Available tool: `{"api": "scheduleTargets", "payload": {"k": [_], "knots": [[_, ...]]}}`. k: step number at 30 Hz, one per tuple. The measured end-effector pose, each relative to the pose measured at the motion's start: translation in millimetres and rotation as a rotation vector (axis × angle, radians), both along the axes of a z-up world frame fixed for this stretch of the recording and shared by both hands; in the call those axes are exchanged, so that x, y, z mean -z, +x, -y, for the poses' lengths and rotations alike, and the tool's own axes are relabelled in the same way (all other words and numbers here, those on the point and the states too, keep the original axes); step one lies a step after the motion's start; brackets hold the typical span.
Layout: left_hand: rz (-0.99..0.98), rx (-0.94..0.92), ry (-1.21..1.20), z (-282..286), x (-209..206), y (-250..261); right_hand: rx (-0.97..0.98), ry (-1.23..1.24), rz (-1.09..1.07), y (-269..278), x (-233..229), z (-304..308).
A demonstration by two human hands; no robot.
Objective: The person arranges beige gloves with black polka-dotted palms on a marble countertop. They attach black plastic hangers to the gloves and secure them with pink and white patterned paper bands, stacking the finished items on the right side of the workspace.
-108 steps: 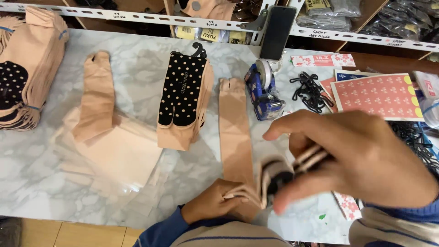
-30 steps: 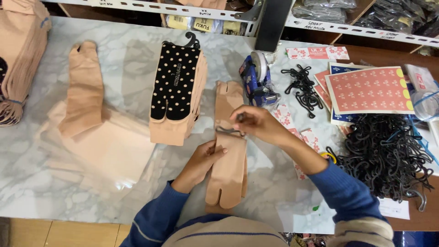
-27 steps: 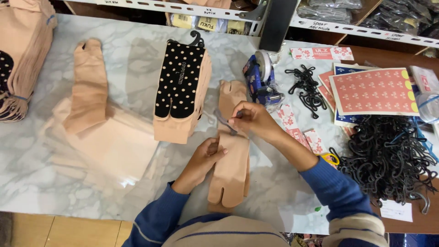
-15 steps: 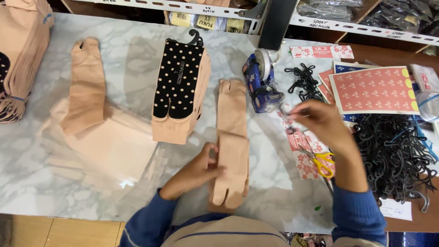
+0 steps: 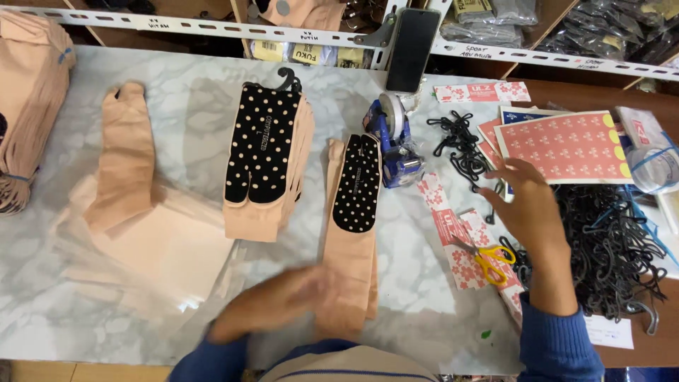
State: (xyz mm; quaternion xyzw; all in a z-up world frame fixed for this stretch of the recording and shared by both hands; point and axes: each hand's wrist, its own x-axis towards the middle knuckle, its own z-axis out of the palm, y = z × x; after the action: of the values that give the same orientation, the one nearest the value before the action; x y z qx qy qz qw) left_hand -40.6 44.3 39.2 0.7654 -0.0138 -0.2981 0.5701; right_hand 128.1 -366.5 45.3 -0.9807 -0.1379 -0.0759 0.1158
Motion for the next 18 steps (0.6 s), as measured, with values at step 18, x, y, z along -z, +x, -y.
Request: {"api": "scheduleTargets", "payload": {"k": [18], "knots": [[1.059,-0.049,1.905,-487.4,193.1,240.2,-0.360,-0.418,0.590,90.5,62.3,-193.6]]}}
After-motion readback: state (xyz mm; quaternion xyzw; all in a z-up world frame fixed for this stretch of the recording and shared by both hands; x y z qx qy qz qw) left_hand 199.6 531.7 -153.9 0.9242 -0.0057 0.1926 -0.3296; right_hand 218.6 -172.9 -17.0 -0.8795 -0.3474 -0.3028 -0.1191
